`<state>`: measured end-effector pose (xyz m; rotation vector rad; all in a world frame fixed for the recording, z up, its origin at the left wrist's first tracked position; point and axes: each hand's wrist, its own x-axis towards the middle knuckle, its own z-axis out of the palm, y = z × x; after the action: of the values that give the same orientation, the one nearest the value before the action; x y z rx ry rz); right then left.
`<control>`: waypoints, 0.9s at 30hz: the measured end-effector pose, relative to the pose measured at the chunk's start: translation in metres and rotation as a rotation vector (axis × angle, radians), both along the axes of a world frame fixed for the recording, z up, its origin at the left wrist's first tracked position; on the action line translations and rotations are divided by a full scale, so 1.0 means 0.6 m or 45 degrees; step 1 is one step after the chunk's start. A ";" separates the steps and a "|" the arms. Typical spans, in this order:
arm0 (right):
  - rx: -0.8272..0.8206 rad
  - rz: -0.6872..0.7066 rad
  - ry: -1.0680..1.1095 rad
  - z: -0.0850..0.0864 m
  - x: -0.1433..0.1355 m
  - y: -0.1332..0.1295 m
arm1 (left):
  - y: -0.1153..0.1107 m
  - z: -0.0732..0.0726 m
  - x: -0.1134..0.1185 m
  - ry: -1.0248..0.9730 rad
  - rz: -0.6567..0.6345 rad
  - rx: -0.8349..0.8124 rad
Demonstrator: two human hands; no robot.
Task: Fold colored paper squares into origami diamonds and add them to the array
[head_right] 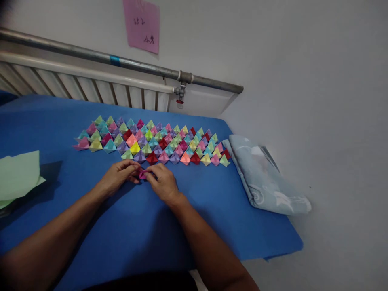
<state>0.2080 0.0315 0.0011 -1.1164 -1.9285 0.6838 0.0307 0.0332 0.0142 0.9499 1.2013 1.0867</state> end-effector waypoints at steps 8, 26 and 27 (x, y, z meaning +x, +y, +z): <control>-0.008 -0.047 0.049 0.007 0.002 -0.006 | 0.000 -0.001 0.003 -0.151 0.032 -0.057; 0.187 -0.030 -0.088 0.008 0.002 -0.015 | -0.006 -0.007 0.009 -0.162 0.053 -0.041; 0.195 -0.025 -0.108 0.008 0.002 -0.016 | -0.005 -0.007 0.009 -0.160 0.063 -0.041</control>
<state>0.2092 0.0219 0.0058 -1.0821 -2.0022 0.4762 0.0360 0.0300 0.0098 0.8190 1.1411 1.1457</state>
